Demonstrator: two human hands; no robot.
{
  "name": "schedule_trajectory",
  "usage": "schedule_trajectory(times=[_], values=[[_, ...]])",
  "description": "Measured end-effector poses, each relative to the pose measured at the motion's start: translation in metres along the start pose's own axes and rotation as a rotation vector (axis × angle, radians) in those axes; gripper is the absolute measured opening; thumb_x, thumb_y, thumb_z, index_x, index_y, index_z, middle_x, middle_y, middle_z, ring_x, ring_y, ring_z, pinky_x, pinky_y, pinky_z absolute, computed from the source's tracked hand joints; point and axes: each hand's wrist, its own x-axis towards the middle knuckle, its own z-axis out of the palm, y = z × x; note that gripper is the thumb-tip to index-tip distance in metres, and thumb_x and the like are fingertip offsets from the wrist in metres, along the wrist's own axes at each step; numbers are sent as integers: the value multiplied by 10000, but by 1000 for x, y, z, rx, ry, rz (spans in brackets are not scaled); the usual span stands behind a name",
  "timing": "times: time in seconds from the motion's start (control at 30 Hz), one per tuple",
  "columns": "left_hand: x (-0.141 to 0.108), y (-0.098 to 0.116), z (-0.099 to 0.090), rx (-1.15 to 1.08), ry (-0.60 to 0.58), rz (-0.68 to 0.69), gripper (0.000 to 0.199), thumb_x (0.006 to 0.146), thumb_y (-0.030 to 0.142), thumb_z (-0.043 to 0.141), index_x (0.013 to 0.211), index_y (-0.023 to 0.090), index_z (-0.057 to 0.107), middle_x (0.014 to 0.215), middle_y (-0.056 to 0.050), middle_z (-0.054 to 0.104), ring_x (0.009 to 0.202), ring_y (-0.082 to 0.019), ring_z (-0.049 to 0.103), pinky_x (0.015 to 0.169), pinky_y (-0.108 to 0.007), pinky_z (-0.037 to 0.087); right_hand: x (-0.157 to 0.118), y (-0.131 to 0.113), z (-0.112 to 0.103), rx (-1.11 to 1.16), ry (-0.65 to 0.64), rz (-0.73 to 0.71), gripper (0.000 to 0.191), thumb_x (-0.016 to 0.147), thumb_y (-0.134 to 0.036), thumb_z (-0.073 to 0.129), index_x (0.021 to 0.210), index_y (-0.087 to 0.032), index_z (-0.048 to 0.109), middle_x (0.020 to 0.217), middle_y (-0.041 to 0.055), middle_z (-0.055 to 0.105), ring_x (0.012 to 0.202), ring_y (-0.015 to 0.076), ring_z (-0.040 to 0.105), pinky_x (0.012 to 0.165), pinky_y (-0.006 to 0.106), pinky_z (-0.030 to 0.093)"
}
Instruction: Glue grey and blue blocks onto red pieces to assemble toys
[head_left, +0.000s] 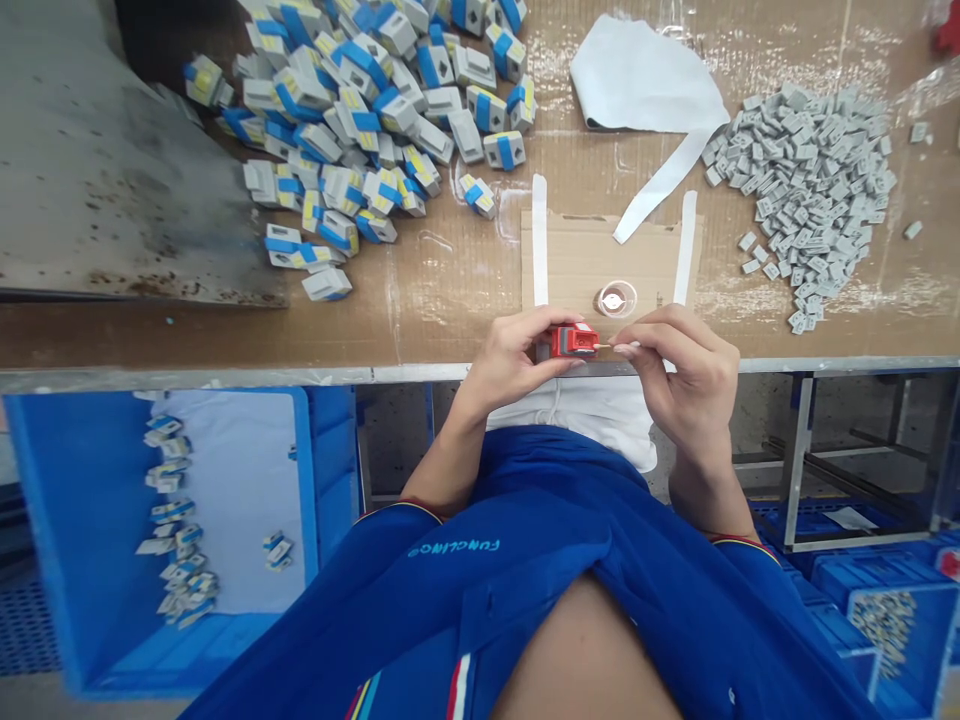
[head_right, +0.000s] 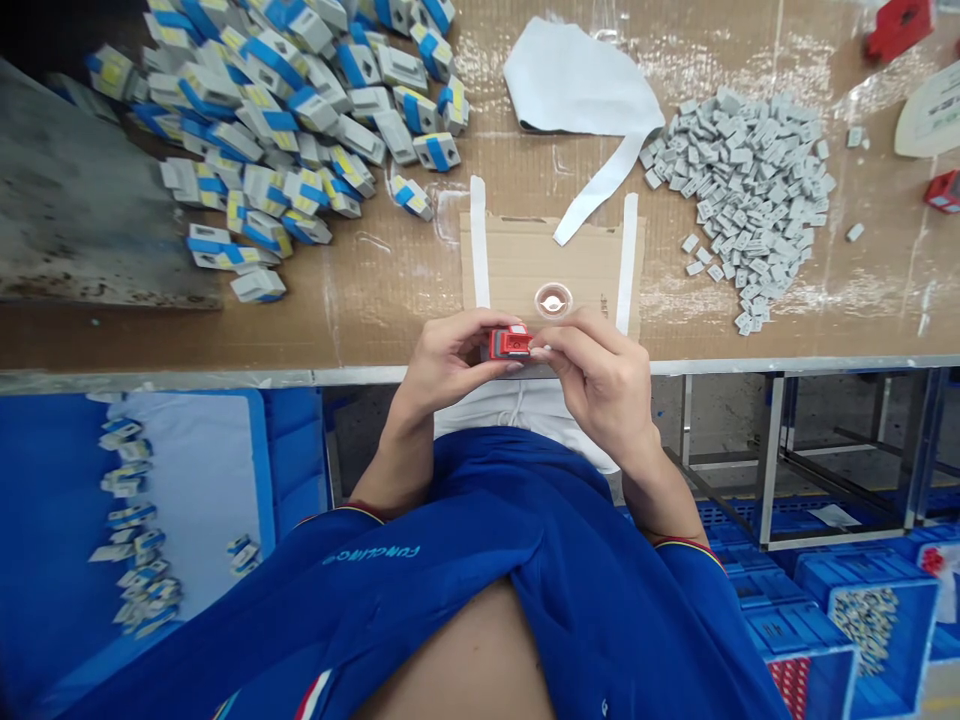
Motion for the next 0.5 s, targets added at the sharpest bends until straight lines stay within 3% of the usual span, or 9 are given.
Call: schedule_trajectory(times=[0.3,0.5], values=[[0,0,-3,58,2,44,424,882,325,918,1262,194,782,1205,-112,855,1050,-201,819,856,-274,629,7,1,7,81,-22,0,145,1028,-168,720,946,-264,791,904,-3,802,831,160,754,748,286,579],[1,-1,-2,16,2,44,433,868,340,927,1254,203,786,1196,-110,859,1050,-214,824,837,-279,641,8,3,11,72,-24,21,183,1067,-278,686,922,-275,798,901,9,787,833,175,738,760,320,575]])
